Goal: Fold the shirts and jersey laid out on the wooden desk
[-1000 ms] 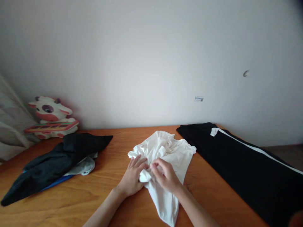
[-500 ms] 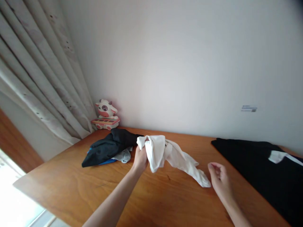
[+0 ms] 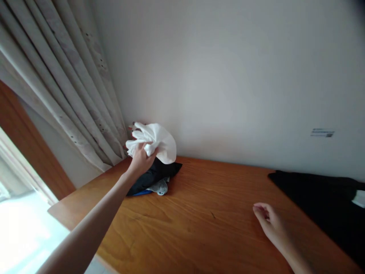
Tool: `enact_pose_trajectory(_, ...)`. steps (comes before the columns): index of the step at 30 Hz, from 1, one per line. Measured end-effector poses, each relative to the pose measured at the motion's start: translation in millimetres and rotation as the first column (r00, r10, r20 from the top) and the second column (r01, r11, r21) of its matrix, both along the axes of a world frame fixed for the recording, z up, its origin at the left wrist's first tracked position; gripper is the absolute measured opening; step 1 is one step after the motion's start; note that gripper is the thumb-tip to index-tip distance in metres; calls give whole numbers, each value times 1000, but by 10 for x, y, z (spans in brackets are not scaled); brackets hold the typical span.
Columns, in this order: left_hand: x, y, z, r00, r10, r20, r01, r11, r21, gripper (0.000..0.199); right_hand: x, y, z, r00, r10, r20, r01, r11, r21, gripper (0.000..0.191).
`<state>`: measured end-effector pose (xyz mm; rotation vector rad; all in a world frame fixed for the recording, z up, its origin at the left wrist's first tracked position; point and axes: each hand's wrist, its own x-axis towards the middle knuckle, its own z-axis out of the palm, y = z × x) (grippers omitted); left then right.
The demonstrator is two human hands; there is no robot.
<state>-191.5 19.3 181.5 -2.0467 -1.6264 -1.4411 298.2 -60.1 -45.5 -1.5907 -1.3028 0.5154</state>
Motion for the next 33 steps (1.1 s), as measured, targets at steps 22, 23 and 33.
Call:
enact_pose_trajectory(22,1859,-457,-1674,796,-480,-369,305,845,-439,46,-147,-100,112,973,57,224,-74,995,68,34)
enact_pose_trajectory(23,1931,-458,-1724,775,-521,-358,340,821,-458,44,-153,-94,109,973,54,224,-75,993,88,32)
enact_pose_trajectory(33,1871,-314,-1945,701,-603,-380,439,785,-437,44,662,-281,403,613,-569,549,584,794,170,29)
